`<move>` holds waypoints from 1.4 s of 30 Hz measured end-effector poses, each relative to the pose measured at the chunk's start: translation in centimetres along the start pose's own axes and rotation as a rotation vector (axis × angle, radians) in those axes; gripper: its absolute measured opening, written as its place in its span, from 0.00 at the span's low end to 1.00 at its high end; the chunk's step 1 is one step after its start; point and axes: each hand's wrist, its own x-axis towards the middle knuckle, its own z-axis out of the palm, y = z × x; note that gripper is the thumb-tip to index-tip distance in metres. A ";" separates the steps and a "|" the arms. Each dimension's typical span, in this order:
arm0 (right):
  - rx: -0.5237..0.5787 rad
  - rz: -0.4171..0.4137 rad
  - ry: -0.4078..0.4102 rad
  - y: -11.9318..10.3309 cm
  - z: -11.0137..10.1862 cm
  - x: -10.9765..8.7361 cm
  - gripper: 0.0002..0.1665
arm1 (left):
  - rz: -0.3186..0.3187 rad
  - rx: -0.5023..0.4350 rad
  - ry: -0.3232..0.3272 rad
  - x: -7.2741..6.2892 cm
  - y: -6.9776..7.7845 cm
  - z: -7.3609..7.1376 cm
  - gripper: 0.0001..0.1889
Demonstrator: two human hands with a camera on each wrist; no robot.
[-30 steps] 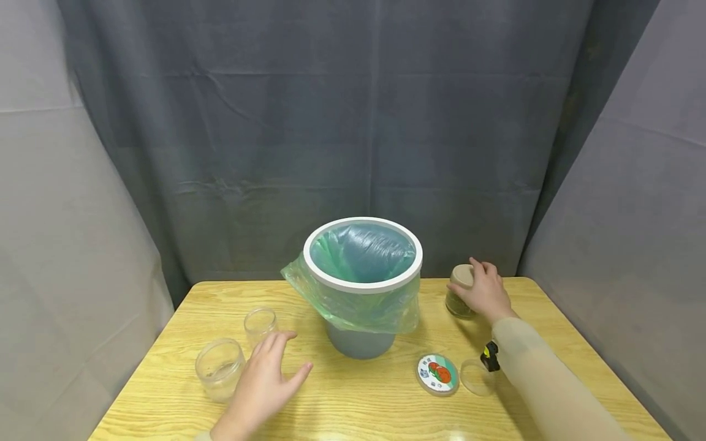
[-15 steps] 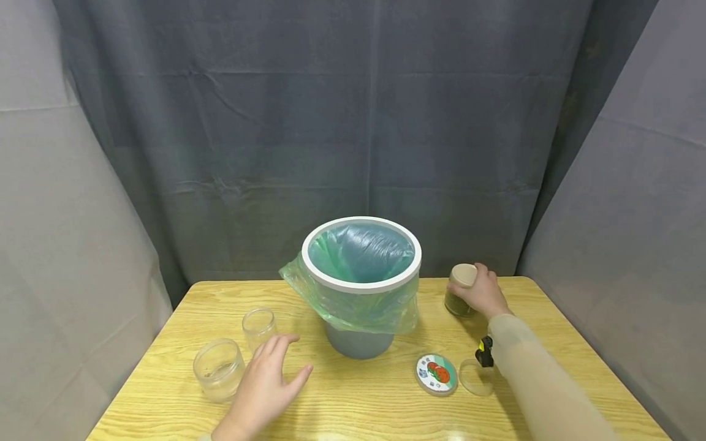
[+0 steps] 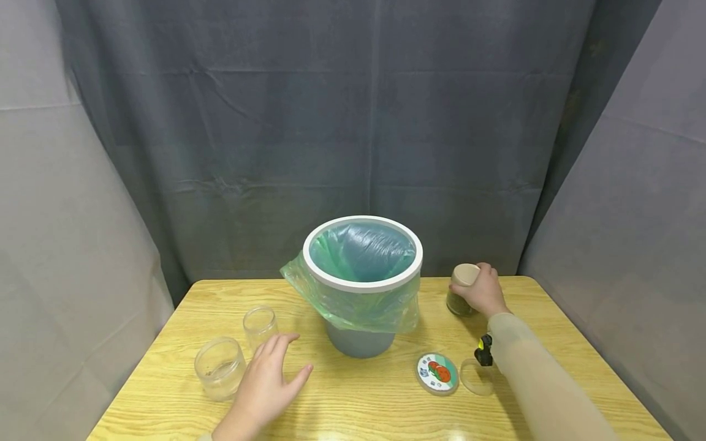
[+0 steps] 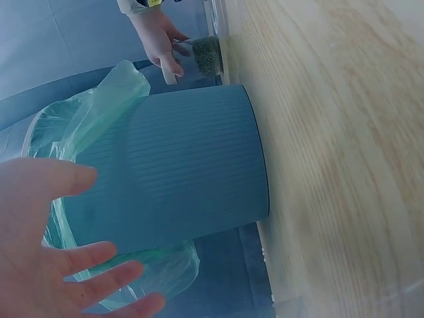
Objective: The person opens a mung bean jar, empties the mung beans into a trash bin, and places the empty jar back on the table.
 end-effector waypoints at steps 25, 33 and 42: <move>-0.004 -0.113 0.138 -2.6 -4.2 -2.8 0.60 | -0.019 -0.327 0.118 1.8 -0.1 -1.7 0.28; -0.014 -0.133 0.149 -6.7 -7.3 -5.6 0.60 | -0.005 -0.494 0.187 3.1 1.4 -3.7 0.26; -0.013 -0.166 0.111 -12.0 -9.8 -9.6 0.60 | -0.049 -0.686 0.143 4.3 3.3 -5.1 0.29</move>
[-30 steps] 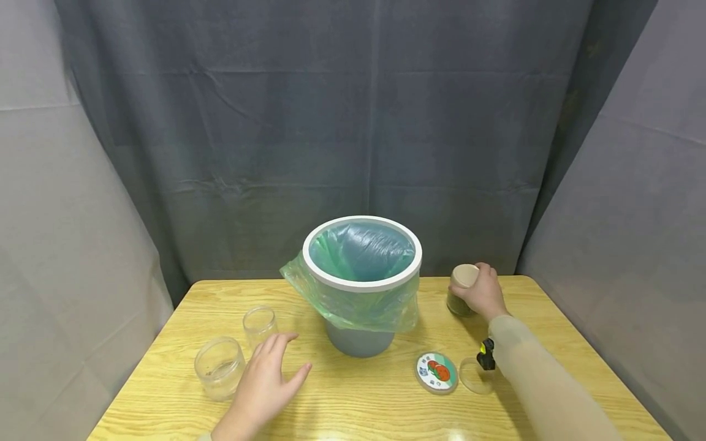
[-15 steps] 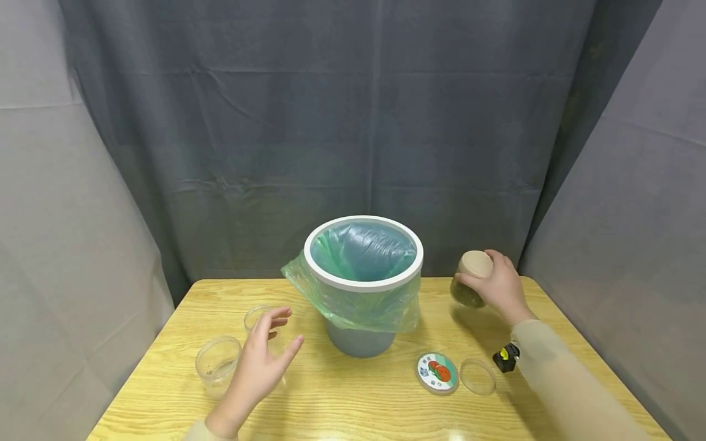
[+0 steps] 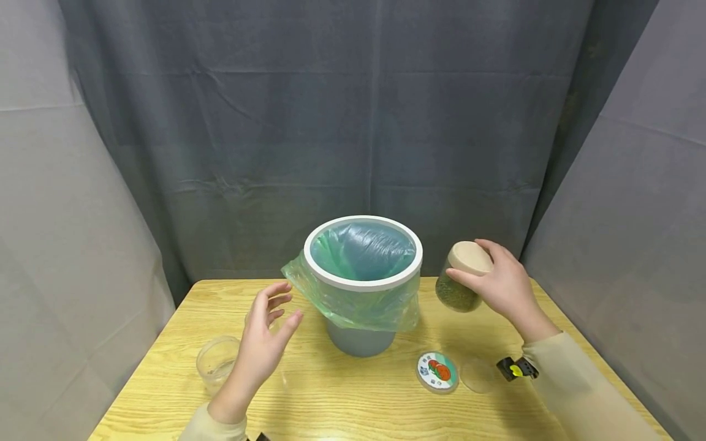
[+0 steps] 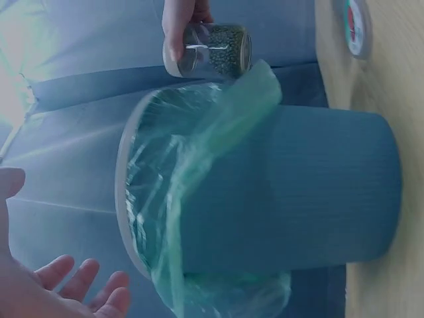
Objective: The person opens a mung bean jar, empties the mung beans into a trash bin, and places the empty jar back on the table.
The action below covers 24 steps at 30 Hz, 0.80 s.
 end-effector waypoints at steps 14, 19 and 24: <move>0.055 -0.128 -0.025 -7.2 -0.6 -4.0 0.54 | 0.028 -0.095 -0.105 1.2 3.0 2.0 0.35; 0.079 -0.165 -0.036 -9.2 -0.3 -5.1 0.51 | 0.039 -0.134 -0.158 1.2 3.3 3.0 0.39; 0.113 -0.198 -0.045 -10.8 0.2 -6.0 0.50 | 0.040 -0.164 -0.203 1.1 3.7 4.1 0.43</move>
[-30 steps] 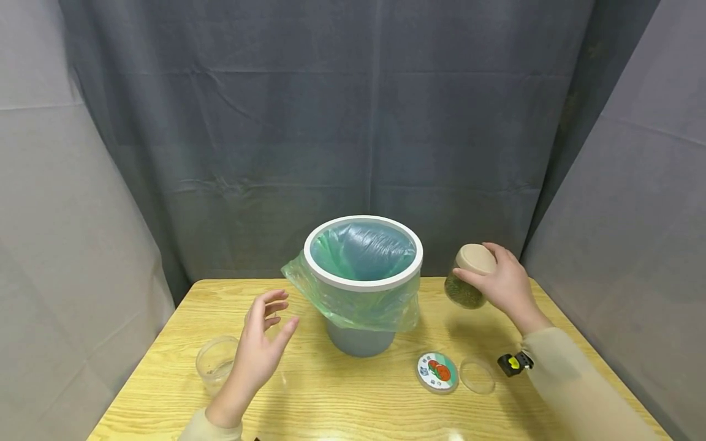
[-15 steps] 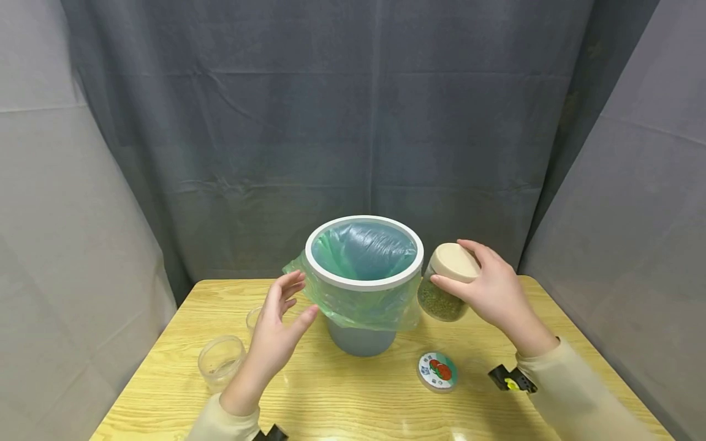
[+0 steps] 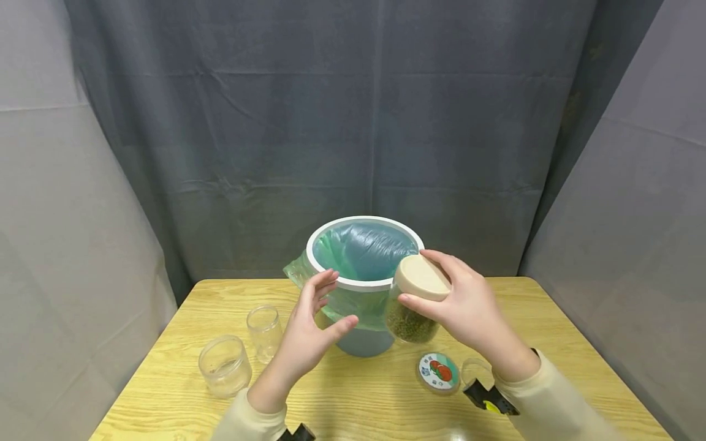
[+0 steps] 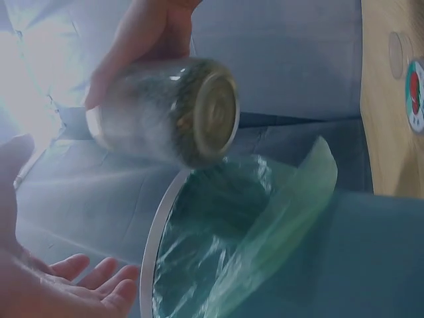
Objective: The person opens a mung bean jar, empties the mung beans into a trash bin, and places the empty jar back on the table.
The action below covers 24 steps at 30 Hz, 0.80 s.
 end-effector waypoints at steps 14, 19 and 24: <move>0.117 -0.098 -0.060 -3.2 1.9 -1.9 0.47 | 0.017 0.026 -0.111 -0.9 0.3 2.2 0.46; 0.121 -0.134 -0.059 -3.7 2.3 -2.5 0.47 | -0.027 0.012 -0.141 -1.3 0.5 2.9 0.48; 0.149 -0.138 -0.075 -3.9 2.8 -2.8 0.49 | -0.064 -0.036 -0.186 -1.7 0.4 3.5 0.50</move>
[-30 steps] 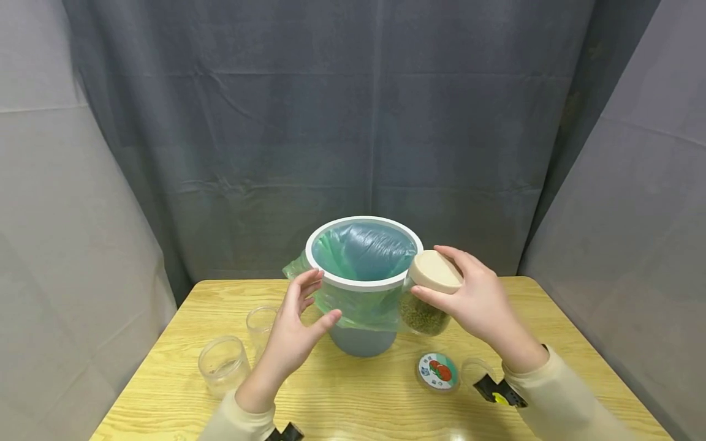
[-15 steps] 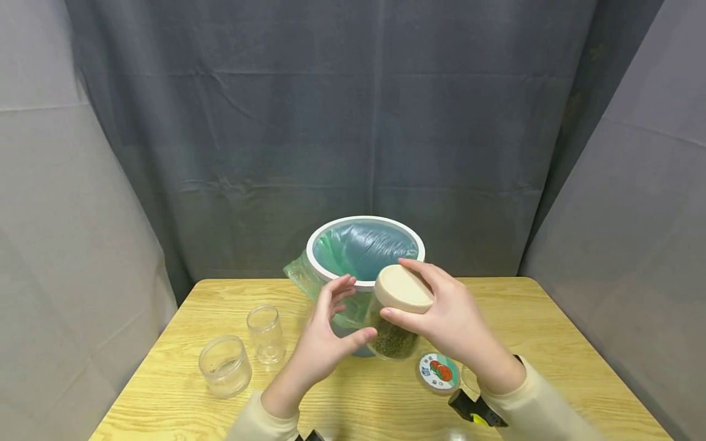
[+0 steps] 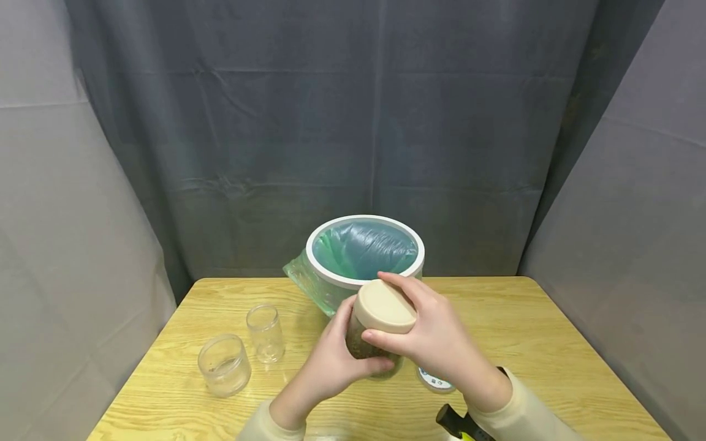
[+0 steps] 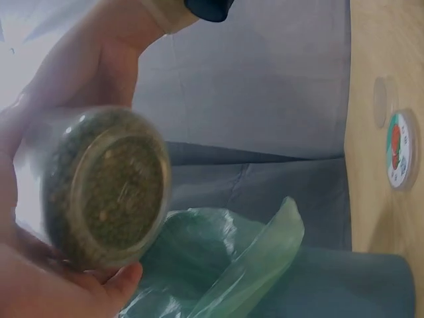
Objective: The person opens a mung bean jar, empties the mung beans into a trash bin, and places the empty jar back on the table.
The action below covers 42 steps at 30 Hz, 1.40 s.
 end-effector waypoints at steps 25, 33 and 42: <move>0.015 0.017 -0.039 1.0 0.6 -1.5 0.47 | -0.014 -0.036 -0.013 -0.9 -1.4 1.8 0.48; 0.032 0.020 -0.001 1.2 0.9 -2.1 0.46 | -0.058 -0.070 -0.001 -1.9 -2.3 2.2 0.49; 0.066 0.028 0.006 1.4 0.9 -2.7 0.44 | -0.047 -0.187 -0.029 -2.4 -3.3 2.4 0.47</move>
